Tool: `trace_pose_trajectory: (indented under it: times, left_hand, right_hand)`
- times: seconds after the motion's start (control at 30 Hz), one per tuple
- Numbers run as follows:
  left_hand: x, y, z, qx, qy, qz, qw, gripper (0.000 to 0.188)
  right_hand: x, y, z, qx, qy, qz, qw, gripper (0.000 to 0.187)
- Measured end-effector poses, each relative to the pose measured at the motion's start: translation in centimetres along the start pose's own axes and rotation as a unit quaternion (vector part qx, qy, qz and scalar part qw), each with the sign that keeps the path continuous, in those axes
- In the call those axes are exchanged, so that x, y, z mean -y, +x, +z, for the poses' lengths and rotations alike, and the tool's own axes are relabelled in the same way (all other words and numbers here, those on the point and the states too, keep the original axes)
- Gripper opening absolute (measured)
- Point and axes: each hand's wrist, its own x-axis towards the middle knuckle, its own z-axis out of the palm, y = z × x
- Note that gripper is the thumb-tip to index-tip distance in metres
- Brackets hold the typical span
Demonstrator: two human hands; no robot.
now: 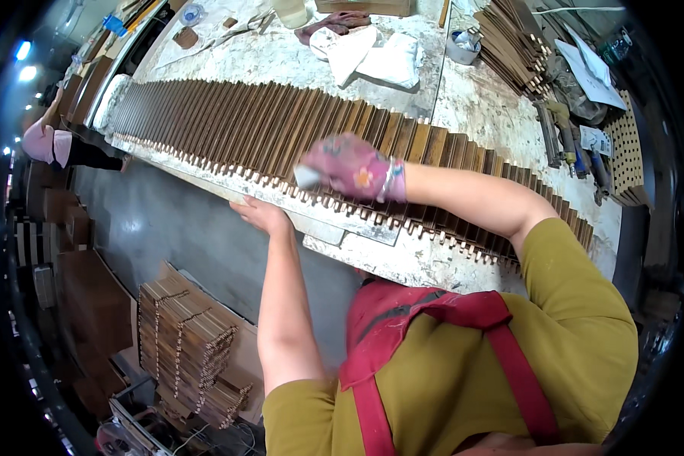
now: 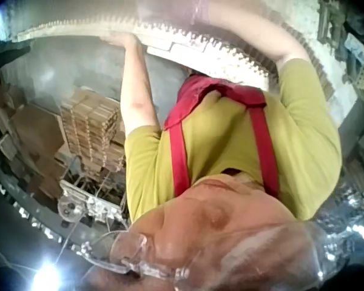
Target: The person applies adhesive from a bottle to the ends of wood slats and then wipes the slats with a block.
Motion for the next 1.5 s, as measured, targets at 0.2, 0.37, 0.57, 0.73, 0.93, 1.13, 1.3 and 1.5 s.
trace_pose_trajectory:
  times: [0.2, 0.37, 0.57, 0.73, 0.93, 1.13, 1.3, 1.5]
  left_hand:
    - [-0.9, -0.8, -0.3, 0.009, 0.021, -0.005, 1.000, 0.059]
    - [-0.9, -0.6, -0.2, 0.016, -0.004, 0.006, 1.000, 0.059]
    - [-0.9, -0.7, -0.5, 0.007, 0.027, -0.002, 1.000, 0.059]
    - [-1.7, -0.7, -0.4, 0.012, 0.019, -0.007, 1.000, 0.060]
    - [-0.1, 0.0, -0.1, 0.000, 0.028, -0.007, 1.000, 0.059]
    - [0.5, 0.5, -0.3, -0.011, 0.018, 0.008, 1.000, 0.059]
    - [-0.9, -0.8, -0.3, 0.006, 0.031, -0.010, 0.999, 0.059]
    - [-0.2, -0.2, -0.1, 0.004, 0.036, -0.004, 0.999, 0.060]
  right_hand:
    - [-5.2, -0.7, -2.0, -0.126, -0.036, -0.081, 0.988, 0.022]
    - [-6.0, -0.7, -5.0, 0.057, -0.096, 0.133, 0.985, 0.029]
    - [-4.7, -3.8, -4.8, -0.034, 0.027, -0.024, 0.999, 0.026]
    - [-6.3, -2.1, -4.2, 0.026, -0.132, 0.193, 0.972, 0.030]
    - [0.4, -3.3, -2.3, -0.065, 0.005, -0.038, 0.997, 0.031]
    - [1.3, -4.3, -1.2, 0.019, -0.023, -0.143, 0.989, 0.028]
    - [-7.0, -3.1, -5.3, -0.068, 0.005, 0.189, 0.979, 0.027]
    - [-3.2, -8.2, -3.8, 0.023, -0.028, -0.048, 0.998, 0.026]
